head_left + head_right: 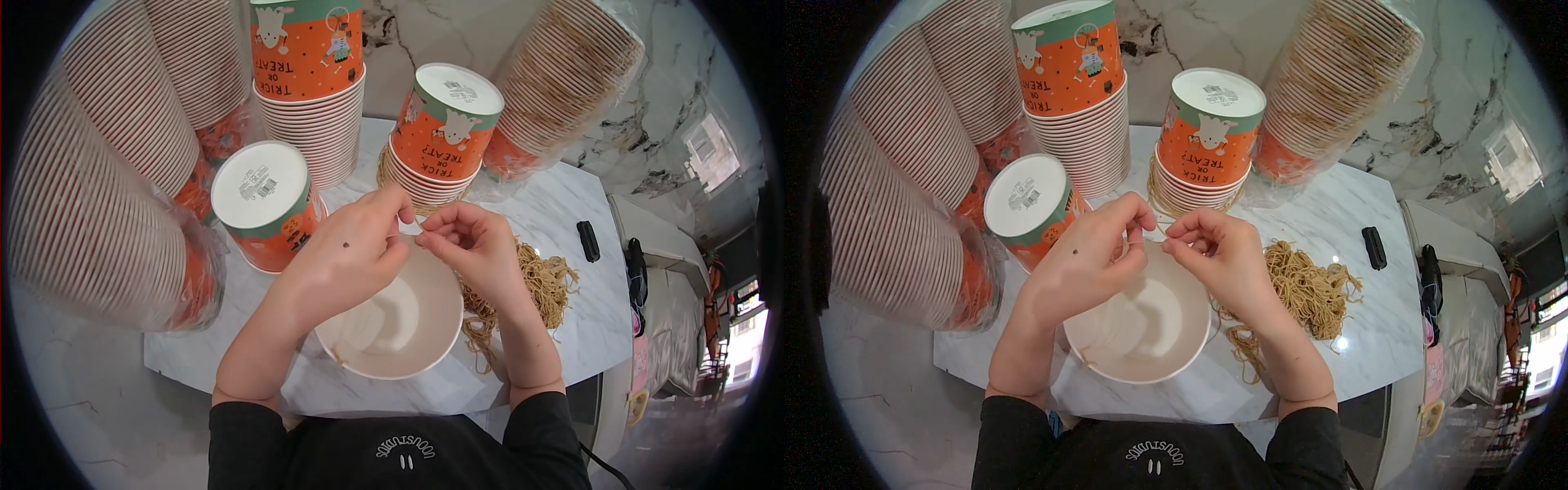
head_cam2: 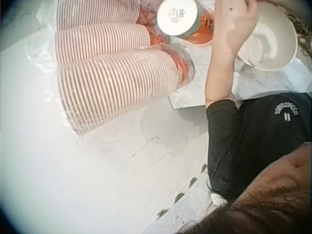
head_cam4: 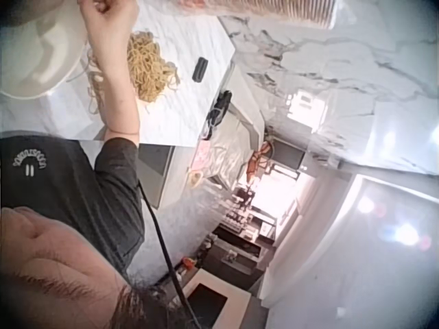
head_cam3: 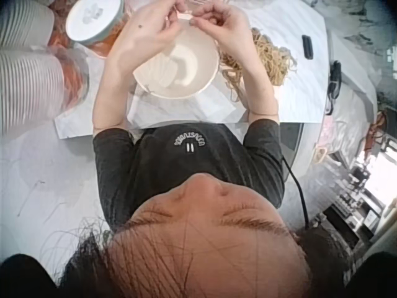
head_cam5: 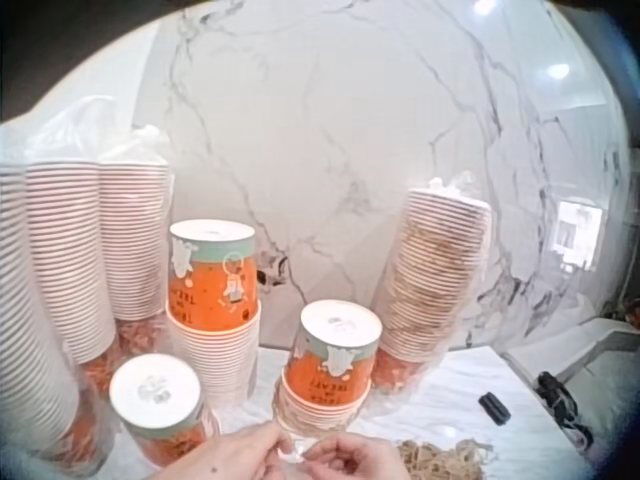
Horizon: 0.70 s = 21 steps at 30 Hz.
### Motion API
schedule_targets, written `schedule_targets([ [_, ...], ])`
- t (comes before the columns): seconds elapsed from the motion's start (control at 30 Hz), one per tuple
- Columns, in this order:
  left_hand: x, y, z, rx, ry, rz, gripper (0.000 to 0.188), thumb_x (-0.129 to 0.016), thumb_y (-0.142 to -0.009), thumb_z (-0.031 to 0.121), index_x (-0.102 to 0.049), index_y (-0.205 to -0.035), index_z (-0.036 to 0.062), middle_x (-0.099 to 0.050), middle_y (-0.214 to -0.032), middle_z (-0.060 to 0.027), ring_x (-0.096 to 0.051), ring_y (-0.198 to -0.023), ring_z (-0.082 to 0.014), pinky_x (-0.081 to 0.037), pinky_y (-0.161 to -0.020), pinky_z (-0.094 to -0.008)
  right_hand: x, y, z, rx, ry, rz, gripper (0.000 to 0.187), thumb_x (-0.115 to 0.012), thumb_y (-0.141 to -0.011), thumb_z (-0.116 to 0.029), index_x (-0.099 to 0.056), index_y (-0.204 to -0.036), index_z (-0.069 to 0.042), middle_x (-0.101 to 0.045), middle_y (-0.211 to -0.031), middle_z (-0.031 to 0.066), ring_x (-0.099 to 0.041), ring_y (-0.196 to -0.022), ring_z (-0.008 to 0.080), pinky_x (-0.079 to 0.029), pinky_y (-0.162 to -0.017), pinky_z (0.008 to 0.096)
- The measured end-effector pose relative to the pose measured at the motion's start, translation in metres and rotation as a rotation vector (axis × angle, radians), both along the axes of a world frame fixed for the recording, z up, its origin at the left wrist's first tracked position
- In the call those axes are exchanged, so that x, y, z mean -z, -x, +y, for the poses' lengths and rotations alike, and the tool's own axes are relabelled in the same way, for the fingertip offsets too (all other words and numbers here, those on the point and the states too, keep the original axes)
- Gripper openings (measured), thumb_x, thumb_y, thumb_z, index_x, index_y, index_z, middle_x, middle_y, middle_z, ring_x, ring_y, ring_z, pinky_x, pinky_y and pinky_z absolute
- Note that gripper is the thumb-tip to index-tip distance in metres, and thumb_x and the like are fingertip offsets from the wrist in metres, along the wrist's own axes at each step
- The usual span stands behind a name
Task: Tying decorative strings onto paper bowls for packaging or display.
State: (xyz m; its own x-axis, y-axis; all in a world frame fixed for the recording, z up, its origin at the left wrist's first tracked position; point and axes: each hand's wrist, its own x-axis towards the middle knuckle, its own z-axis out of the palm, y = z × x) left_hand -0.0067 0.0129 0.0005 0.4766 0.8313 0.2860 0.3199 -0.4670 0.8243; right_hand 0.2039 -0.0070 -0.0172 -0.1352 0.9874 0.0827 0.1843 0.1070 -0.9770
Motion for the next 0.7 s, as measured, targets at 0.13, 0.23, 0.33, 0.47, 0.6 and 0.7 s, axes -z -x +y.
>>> schedule_targets([
  [0.13, -0.012, -0.001, -0.003, 0.026, 0.07, 0.093, 0.019, -0.059, -0.085, 0.001, -0.056, -0.103, 0.0, -0.053, -0.077, -0.0064, -0.053, -0.066, -0.0155, -0.044, -0.061, -0.0313, -0.005, 0.003, -0.006, 0.075, -0.109, -0.244, 0.009, -0.074, -0.09, -0.005, -0.073, -0.097, 0.001, -0.074, -0.085, 0.0029, -0.058, -0.067, 0.0034, -0.048, -0.059, 0.0235],
  [0.23, -0.007, -0.002, 0.002, 0.065, -0.033, 0.098, 0.02, -0.064, -0.085, 0.003, -0.056, -0.103, 0.0014, -0.048, -0.069, -0.0041, -0.051, -0.062, -0.015, -0.043, -0.06, -0.0318, 0.0, 0.01, -0.009, 0.091, -0.266, -0.267, 0.011, -0.074, -0.088, -0.005, -0.073, -0.098, 0.0, -0.07, -0.083, 0.0069, -0.061, -0.065, 0.01, -0.05, -0.06, 0.0273],
  [0.33, 0.001, -0.001, 0.006, 0.022, -0.049, 0.077, 0.018, -0.07, -0.086, 0.008, -0.06, -0.101, 0.0017, -0.048, -0.065, -0.0036, -0.05, -0.06, -0.015, -0.042, -0.058, -0.0324, -0.004, 0.01, -0.009, 0.005, -0.345, -0.369, 0.013, -0.074, -0.086, -0.004, -0.073, -0.099, 0.001, -0.068, -0.085, 0.0101, -0.063, -0.065, 0.0169, -0.051, -0.061, 0.0295],
  [0.47, 0.006, 0.002, 0.01, -0.034, -0.099, 0.125, 0.014, -0.074, -0.086, 0.012, -0.069, -0.092, 0.0013, -0.05, -0.063, -0.0032, -0.049, -0.058, -0.0137, -0.04, -0.056, -0.0311, -0.005, 0.008, -0.007, -0.011, -0.363, -0.358, 0.012, -0.073, -0.086, -0.003, -0.072, -0.097, 0.001, -0.067, -0.084, 0.0103, -0.065, -0.066, 0.0189, -0.052, -0.061, 0.0308],
  [0.6, 0.004, 0.002, 0.015, -0.041, 0.075, 0.148, 0.015, -0.077, -0.087, 0.015, -0.072, -0.089, 0.0004, -0.054, -0.062, 0.0009, -0.048, -0.057, -0.0077, -0.038, -0.054, -0.0285, -0.005, 0.006, -0.004, -0.028, -0.383, -0.37, 0.011, -0.072, -0.088, -0.002, -0.071, -0.098, 0.001, -0.067, -0.086, 0.0105, -0.066, -0.069, 0.0201, -0.052, -0.063, 0.0311],
  [0.7, 0.006, 0.004, 0.021, -0.008, 0.205, 0.117, 0.018, -0.077, -0.089, 0.016, -0.072, -0.087, -0.0009, -0.06, -0.066, 0.004, -0.05, -0.061, -0.0031, -0.039, -0.054, -0.0256, -0.008, 0.004, -0.002, -0.064, -0.396, -0.379, 0.012, -0.07, -0.089, -0.001, -0.07, -0.101, 0.001, -0.067, -0.089, 0.011, -0.066, -0.072, 0.0208, -0.053, -0.065, 0.0315],
])
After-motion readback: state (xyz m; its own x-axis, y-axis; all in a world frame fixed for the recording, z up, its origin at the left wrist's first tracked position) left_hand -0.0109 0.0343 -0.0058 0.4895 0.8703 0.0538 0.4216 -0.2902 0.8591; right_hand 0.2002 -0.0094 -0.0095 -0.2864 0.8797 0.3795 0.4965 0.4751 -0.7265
